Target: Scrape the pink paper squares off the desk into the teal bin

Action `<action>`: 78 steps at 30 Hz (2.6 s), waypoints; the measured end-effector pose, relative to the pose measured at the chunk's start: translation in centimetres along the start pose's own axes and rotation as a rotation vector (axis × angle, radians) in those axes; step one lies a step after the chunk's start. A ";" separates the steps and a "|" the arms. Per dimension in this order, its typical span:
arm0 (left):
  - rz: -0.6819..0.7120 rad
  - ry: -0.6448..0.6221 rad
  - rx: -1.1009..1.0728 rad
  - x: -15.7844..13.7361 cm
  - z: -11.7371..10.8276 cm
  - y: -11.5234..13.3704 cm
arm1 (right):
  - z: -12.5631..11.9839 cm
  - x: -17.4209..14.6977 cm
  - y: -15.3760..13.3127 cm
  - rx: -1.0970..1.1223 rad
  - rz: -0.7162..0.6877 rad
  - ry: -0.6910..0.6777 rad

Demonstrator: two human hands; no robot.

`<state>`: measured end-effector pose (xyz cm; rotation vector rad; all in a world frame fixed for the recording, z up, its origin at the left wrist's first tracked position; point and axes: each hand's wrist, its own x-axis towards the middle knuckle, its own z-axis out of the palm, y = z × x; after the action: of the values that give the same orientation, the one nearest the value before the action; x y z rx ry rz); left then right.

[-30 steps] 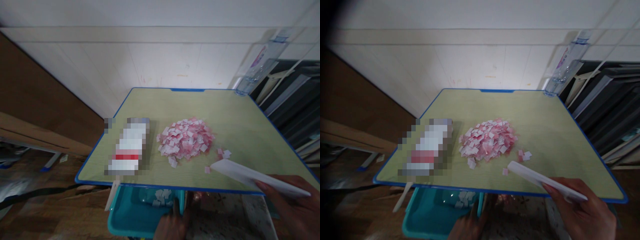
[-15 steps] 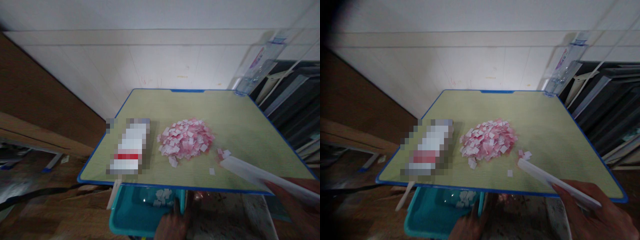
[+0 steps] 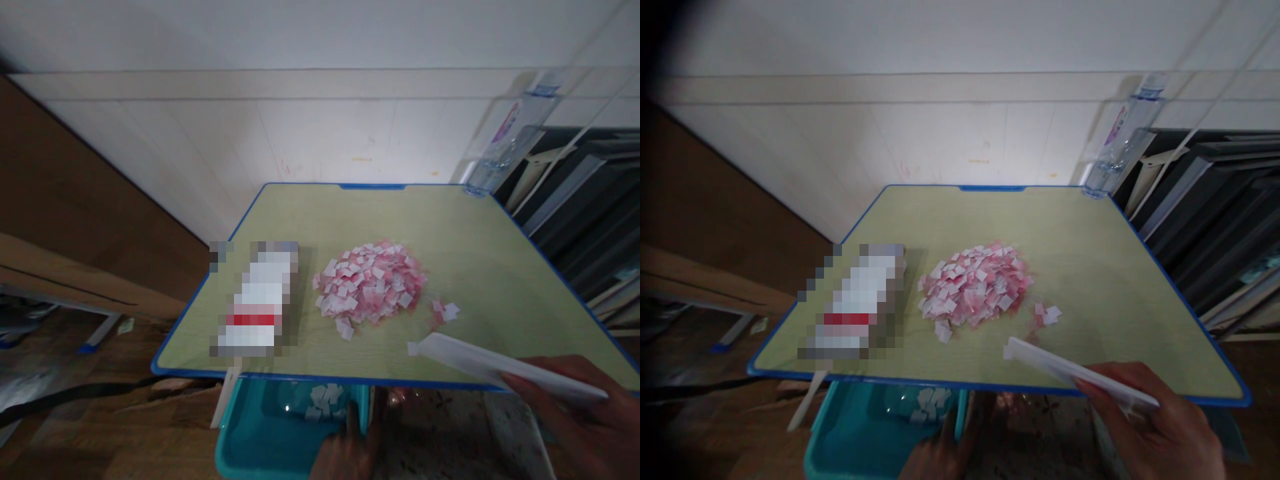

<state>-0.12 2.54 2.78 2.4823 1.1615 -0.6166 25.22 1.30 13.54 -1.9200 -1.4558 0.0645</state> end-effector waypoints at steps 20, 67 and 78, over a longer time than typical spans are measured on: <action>0.010 0.303 0.037 0.5 3.5 0.2 | 7.5 0.2 -9.2 0.288 -0.251 -0.096; -0.048 0.206 -0.116 -0.2 3.7 1.4 | 5.7 -0.6 -8.7 0.107 -0.015 -0.040; -0.078 0.285 -0.075 -0.6 4.8 2.0 | 5.3 -0.6 -7.9 0.105 0.080 0.037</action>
<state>-0.07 -1.28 -0.76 2.5285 1.3614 -0.2374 16.24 4.30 13.81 -1.8844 -1.3251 0.1392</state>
